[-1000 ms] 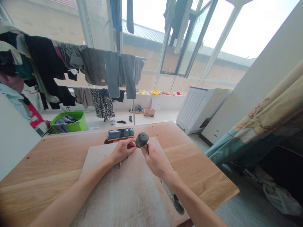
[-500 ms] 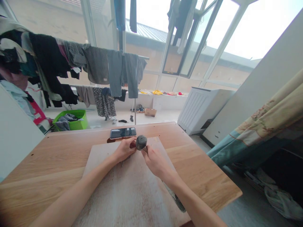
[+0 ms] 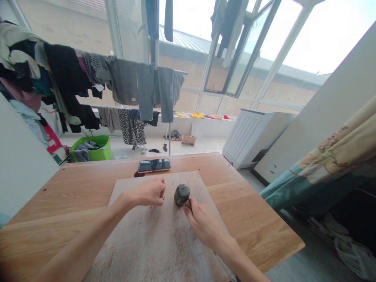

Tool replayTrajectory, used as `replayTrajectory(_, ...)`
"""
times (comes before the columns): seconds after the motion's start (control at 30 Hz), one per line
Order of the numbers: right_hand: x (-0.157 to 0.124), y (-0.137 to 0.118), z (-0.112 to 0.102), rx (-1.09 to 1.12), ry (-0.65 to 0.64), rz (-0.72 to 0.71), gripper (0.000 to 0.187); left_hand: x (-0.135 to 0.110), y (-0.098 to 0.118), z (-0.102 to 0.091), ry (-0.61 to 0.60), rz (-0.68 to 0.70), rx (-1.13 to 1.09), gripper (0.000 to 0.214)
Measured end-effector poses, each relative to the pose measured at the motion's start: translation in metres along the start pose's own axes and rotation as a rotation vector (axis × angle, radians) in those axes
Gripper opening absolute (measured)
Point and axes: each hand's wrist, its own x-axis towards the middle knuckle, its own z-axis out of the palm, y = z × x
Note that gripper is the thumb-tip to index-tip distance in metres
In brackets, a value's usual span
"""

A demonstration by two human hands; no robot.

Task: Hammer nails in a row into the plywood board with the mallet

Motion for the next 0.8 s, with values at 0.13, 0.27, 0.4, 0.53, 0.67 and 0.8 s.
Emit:
replayTrajectory(0.13,0.0,0.002,0.001,0.005,-0.003,0.029,0.028,0.002,-0.009,-0.001,0.036,0.005,-0.086,0.005)
replayTrajectory(0.27,0.001,0.005,0.001,0.026,-0.008,0.033,0.028,0.009,-0.026,0.004,0.266,0.038,-0.37,0.006)
replayTrajectory(0.4,0.002,0.005,0.001,0.041,-0.01,0.037,0.027,0.02,-0.04,0.021,0.523,0.034,-0.652,0.023)
replayTrajectory(0.53,0.003,0.004,-0.001,0.05,-0.007,0.039,0.024,0.025,-0.048,0.038,0.55,0.03,-0.735,0.015)
replayTrajectory(0.67,0.005,0.002,-0.003,0.065,0.0,0.03,0.024,0.025,-0.049,0.042,0.54,0.035,-0.711,0.013)
replayTrajectory(0.8,0.011,-0.004,-0.003,0.084,0.036,0.023,0.025,0.024,-0.048,0.042,0.527,0.045,-0.677,0.012)
